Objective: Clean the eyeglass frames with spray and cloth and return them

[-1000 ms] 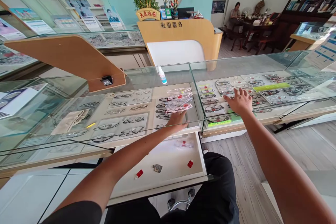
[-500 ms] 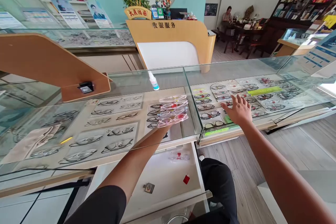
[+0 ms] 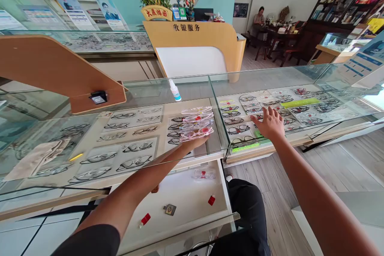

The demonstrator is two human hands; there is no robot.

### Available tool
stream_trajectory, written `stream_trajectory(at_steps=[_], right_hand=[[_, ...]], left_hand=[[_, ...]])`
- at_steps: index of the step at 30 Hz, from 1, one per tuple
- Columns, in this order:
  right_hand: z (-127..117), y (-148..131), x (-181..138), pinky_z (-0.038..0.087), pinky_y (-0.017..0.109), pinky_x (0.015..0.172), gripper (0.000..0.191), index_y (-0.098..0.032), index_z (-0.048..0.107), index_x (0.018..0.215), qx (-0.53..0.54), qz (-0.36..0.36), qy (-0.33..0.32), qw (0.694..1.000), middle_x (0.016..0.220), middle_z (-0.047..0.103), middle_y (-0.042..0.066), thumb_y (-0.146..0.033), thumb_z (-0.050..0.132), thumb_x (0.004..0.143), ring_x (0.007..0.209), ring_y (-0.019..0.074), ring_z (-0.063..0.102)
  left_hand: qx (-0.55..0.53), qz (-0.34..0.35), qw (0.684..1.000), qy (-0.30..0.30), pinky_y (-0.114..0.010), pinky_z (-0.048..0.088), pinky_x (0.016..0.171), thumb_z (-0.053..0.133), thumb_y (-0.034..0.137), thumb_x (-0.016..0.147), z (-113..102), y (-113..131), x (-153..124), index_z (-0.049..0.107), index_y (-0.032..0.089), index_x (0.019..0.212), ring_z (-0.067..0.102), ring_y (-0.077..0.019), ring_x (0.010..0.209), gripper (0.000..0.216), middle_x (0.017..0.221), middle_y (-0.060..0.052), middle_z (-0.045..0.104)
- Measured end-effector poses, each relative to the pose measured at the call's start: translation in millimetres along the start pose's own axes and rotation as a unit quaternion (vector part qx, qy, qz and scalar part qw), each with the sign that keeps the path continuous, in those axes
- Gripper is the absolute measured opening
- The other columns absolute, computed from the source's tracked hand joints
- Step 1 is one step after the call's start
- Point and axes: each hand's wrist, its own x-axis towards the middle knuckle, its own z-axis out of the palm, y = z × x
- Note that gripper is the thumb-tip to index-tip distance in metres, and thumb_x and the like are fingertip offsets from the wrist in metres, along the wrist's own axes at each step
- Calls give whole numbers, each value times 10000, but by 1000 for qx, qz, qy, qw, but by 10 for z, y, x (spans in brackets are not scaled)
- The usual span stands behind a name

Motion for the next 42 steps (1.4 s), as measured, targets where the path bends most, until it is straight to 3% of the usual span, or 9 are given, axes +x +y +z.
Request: stream_trajectory(at_steps=[7,10,13,16,20,25,29,36,42], right_hand=[[-27,-13,4,297,657,1345,972,-170,382,1734,0,-4,-15,1000,1851,330,197,-834,302,1029,1712,429,273],[-24,-15,7,287,645,1350,984,-148,361,1746,-3,0,-19,1000,1859,310,203,-823,298,1033,1717,427,265],[5,0,19,290,636,1347,986,-136,372,1738,-2,-4,-12,1000,1849,329,212,-820,300,1032,1706,429,282],[43,21,32,302,632,1337,974,-142,400,1721,3,-12,0,1000,1830,365,213,-820,307,1029,1691,431,301],[65,26,39,304,621,1335,959,-134,408,1718,4,-12,10,1000,1825,374,213,-800,324,1033,1681,430,323],[44,1,30,303,620,1339,974,-139,395,1728,8,-11,6,1000,1833,362,211,-813,321,1029,1690,428,321],[25,-14,20,291,636,1340,971,-140,401,1722,18,-13,3,1000,1831,356,225,-813,333,1026,1693,435,316],[-1,-19,7,300,642,1332,979,-139,397,1719,21,-18,1,1000,1828,358,230,-824,319,1025,1689,438,315],[23,10,26,299,638,1337,981,-143,395,1723,15,-15,3,1000,1834,352,220,-828,330,1023,1693,436,308]], left_hand=[[46,1,995,-88,-672,385,1287,617,619,1042,-270,508,-1208,694,193,1423,456,-450,1582,577,1564,-194,638],[-18,25,983,-181,-630,437,1260,436,759,1073,-684,859,-1772,747,230,1362,540,-403,1522,679,1546,-168,668],[-66,67,973,-211,-528,473,1243,398,771,1087,-1209,1172,-2023,772,319,1365,549,-338,1530,649,1562,-90,680],[-40,92,988,-115,-549,395,1309,401,791,1078,-1659,1307,-1822,749,284,1416,533,-332,1530,701,1544,-102,682],[38,67,997,0,-638,291,1339,309,819,1079,-1957,1140,-1033,758,257,1388,462,-356,1583,783,1631,-104,625],[134,1,989,67,-584,394,1238,377,689,1108,-1909,759,-59,813,233,1234,545,-368,1473,643,1536,-97,700],[161,1,984,81,-577,397,1193,447,682,1084,-1696,536,331,796,188,1243,545,-394,1419,625,1402,-158,753],[185,-7,980,70,-548,413,1151,456,694,1076,-1461,328,571,826,203,1106,563,-403,1367,616,1317,-169,765],[181,18,976,123,-525,372,1240,437,571,1121,-1571,430,32,737,200,1407,507,-350,1495,556,1630,-136,609]])
